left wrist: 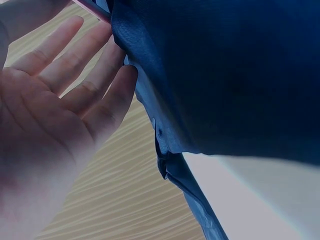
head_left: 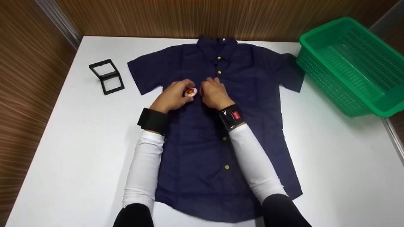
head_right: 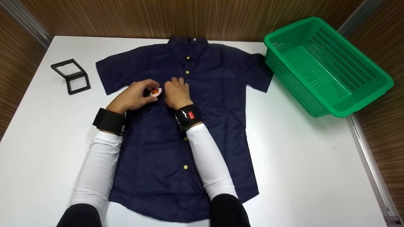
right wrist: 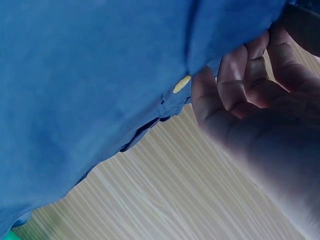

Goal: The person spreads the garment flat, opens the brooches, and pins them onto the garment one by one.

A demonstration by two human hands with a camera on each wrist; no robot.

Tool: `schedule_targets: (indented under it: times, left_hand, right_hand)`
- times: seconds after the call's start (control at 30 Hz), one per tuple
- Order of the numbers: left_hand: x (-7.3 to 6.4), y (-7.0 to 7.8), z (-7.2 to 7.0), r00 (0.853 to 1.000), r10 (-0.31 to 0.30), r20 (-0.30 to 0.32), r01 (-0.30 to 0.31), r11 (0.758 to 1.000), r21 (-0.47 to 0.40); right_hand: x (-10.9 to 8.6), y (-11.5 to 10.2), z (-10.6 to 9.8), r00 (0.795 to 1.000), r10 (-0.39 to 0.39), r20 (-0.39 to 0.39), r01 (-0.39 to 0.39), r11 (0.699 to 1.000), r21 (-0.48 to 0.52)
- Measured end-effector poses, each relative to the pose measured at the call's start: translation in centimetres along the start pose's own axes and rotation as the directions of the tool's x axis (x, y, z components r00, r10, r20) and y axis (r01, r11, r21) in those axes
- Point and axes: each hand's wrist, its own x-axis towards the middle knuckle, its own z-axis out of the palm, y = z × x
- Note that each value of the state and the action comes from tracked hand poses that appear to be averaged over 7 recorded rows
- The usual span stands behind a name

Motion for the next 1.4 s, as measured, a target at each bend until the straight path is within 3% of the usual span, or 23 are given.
schedule_targets:
  times: [0.6,1.4]
  left_hand:
    - [0.01,0.06,-0.05,1.0,-0.009,-0.011,0.009,1.0,-0.015]
    - [-0.05,0.15,0.04,1.0,-0.015,-0.021,0.015,1.0,-0.007]
  right_hand:
    - [0.05,0.5,-0.42,1.0,0.018,0.019,-0.02,0.993,0.115]
    - [0.33,-0.34,0.21,0.999,0.03,0.022,-0.029,0.999,-0.038]
